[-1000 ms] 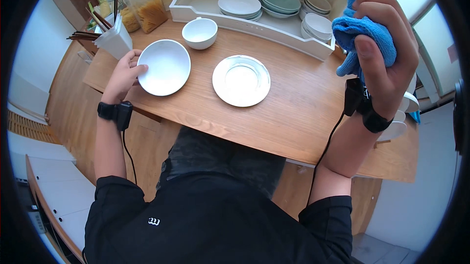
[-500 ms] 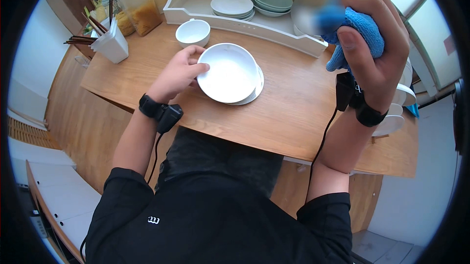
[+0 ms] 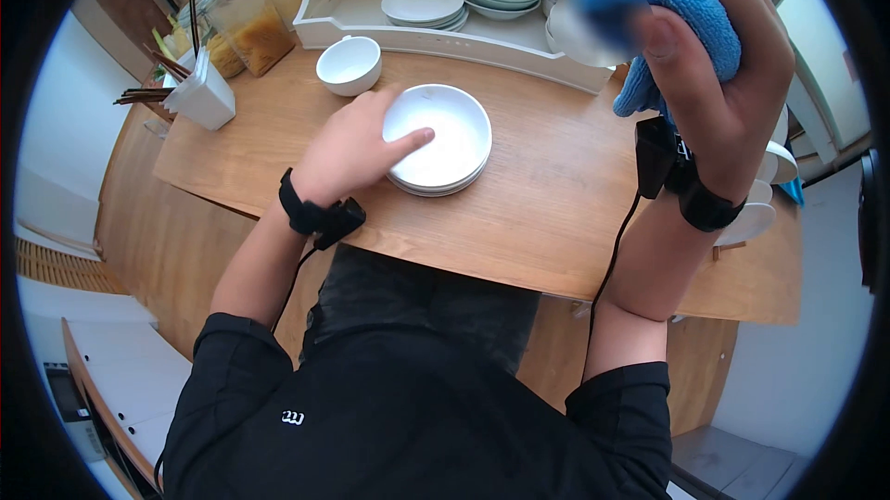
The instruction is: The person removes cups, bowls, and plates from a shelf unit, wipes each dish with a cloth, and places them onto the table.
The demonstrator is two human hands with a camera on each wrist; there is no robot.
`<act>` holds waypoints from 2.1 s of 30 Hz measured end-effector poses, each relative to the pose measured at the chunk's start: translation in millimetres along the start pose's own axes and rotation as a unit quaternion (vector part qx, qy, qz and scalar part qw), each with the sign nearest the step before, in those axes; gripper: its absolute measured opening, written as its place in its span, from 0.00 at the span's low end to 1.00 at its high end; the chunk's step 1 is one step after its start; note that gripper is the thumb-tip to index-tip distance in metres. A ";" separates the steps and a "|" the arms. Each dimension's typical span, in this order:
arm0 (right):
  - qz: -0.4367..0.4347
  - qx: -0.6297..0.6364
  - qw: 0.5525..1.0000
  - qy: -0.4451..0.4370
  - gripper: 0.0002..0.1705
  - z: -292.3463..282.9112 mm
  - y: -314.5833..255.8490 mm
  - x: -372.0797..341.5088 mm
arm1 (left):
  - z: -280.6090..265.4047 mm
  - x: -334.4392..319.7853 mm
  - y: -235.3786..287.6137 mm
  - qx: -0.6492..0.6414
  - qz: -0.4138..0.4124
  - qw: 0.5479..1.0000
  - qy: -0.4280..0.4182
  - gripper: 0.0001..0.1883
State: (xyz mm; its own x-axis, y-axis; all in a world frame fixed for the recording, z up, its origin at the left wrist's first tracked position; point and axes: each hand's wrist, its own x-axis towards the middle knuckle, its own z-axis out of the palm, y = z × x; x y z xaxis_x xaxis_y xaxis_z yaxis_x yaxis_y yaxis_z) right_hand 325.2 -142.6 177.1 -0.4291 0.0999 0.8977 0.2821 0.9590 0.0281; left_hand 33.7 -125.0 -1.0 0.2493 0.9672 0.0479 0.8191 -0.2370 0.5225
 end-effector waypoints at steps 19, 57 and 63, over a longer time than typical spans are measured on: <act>-0.033 -0.009 0.999 0.024 0.23 6.0 14.4 -11.4 | 13.1 9.9 21.8 0.138 0.214 0.966 -0.052 0.56; -0.119 -0.007 0.993 0.027 0.17 -10.4 32.0 -10.1 | 7.0 3.6 31.1 -0.073 0.136 0.983 0.097 0.48; -0.077 0.091 0.991 0.060 0.16 -7.2 16.0 -9.3 | 23.4 -5.9 29.7 -0.080 0.127 0.982 0.116 0.62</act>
State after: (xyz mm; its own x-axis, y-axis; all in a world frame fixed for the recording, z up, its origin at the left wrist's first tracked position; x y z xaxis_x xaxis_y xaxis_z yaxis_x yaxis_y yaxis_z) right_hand 339.8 -130.1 172.4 -0.3465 -0.0732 0.9352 0.0578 0.9934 0.0992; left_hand 68.6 -139.9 -5.7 0.2957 0.8777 0.3772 0.6491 -0.4743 0.5947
